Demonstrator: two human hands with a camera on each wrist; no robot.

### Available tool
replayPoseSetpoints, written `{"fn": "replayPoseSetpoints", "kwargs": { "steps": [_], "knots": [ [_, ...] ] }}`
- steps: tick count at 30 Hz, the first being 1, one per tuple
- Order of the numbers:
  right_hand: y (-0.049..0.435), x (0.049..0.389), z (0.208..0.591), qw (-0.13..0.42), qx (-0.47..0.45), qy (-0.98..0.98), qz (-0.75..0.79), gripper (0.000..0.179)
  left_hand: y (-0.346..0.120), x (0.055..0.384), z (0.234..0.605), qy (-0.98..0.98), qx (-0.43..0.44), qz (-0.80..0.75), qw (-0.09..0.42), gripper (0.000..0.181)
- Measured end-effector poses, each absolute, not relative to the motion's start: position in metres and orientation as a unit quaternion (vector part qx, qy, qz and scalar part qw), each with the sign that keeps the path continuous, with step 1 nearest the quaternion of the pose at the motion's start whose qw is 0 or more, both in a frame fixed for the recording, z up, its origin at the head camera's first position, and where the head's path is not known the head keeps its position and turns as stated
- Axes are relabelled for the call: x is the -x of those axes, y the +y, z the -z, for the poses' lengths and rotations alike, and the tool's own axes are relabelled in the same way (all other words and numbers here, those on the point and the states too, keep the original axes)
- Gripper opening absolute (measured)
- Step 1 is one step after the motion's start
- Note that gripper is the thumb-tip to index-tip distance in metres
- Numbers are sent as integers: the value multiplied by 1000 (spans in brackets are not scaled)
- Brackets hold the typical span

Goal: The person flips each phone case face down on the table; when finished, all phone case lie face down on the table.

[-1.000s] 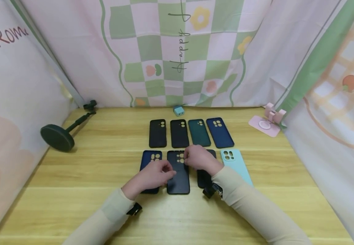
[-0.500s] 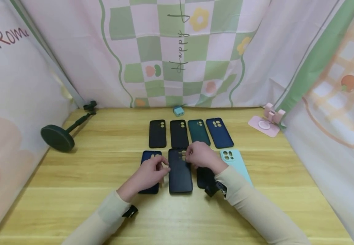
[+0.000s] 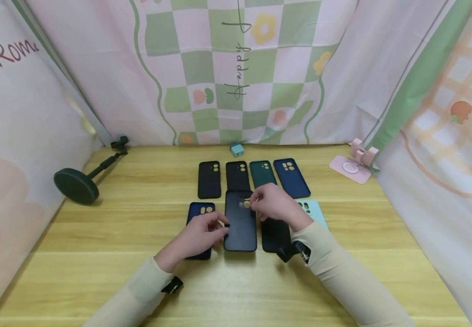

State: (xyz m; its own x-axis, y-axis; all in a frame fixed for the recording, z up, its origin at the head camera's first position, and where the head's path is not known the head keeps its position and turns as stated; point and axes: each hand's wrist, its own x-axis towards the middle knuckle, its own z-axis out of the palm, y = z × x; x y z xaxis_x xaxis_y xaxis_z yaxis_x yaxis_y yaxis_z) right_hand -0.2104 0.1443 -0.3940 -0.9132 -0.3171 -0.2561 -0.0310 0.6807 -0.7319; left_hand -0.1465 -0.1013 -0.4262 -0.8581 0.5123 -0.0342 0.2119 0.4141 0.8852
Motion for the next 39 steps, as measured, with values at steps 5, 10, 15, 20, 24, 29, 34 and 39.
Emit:
{"fn": "replayPoseSetpoints", "kwargs": {
  "steps": [5,10,15,20,24,29,34,39],
  "knots": [
    [144,211,394,181,97,890,406,10,-100,143,424,829,-243,-485,132,16],
    [142,209,393,179,98,888,411,10,-100,144,424,829,-227,-497,119,15],
    [143,209,392,173,112,893,401,13,-102,147,425,824,-207,-515,118,14],
    [140,208,389,150,120,893,407,20,-102,148,426,825,-186,-521,114,13],
    [132,205,385,130,124,890,420,27,-100,147,426,825,-178,-524,114,13],
    [119,204,386,127,136,881,436,35,-96,144,425,823,-189,-524,110,14],
    [111,202,388,130,148,887,418,38,-92,141,425,830,-201,-510,98,14],
    [107,201,387,119,138,890,417,35,-88,139,424,834,-210,-504,78,10]
  ]
}}
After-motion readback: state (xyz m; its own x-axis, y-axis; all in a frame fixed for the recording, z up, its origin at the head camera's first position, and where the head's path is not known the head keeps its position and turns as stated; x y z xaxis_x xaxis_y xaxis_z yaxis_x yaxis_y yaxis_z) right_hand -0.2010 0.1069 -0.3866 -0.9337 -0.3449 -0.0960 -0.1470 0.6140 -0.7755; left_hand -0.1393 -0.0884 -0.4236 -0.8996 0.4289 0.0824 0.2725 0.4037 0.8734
